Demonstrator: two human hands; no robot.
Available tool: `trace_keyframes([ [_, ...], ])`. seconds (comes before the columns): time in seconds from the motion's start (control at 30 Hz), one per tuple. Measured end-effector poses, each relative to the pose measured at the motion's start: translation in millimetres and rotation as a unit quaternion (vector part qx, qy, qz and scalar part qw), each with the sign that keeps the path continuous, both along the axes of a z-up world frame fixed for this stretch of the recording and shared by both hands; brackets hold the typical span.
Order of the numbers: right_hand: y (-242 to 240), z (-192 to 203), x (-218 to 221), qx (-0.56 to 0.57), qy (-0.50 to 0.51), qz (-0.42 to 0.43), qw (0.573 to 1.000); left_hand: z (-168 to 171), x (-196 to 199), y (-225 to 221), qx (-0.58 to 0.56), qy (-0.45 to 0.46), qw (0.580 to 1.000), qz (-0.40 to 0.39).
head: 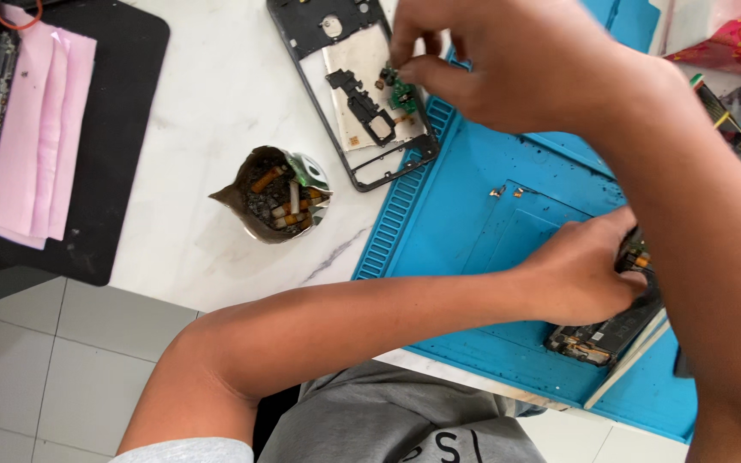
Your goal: The person uses tweezers and a small tool to pry open and disassemble parts of a mobile phone on a repair mat, eventually lifting out a circuit board assembly.
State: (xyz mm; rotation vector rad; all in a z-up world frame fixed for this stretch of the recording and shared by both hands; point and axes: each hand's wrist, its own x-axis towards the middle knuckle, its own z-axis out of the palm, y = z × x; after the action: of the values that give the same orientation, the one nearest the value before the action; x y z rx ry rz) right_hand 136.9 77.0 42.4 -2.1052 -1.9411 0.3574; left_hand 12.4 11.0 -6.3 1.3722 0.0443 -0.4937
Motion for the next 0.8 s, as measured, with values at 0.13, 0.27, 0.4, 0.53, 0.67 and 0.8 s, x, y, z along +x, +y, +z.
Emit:
trace_keyframes([
  [0.13, -40, 45, -8, 0.012, 0.137, -0.078, 0.987, -2, 0, -4, 0.017, -0.012, 1.0, 0.016],
  [0.27, -89, 65, -31, 0.064, 0.32, -0.185, 0.927, -7, 0, -9, 0.021, -0.029, 0.999, 0.031],
  [0.4, -145, 55, -46, 0.145, 0.548, -0.311, 0.763, -10, 1, -14, 0.068, -0.028, 0.997, 0.024],
  [0.53, -174, 53, -64, 0.22, 0.65, -0.334, 0.646, -18, 0, -17, 0.033, -0.049, 0.998, 0.027],
  [0.67, -195, 54, -74, 0.249, 0.674, -0.337, 0.609, -27, -3, -22, 0.007, -0.06, 0.997, 0.055],
  [0.8, -209, 56, -78, 0.255, 0.64, -0.388, 0.612, -17, -2, -17, -0.073, -0.027, 0.996, 0.043],
])
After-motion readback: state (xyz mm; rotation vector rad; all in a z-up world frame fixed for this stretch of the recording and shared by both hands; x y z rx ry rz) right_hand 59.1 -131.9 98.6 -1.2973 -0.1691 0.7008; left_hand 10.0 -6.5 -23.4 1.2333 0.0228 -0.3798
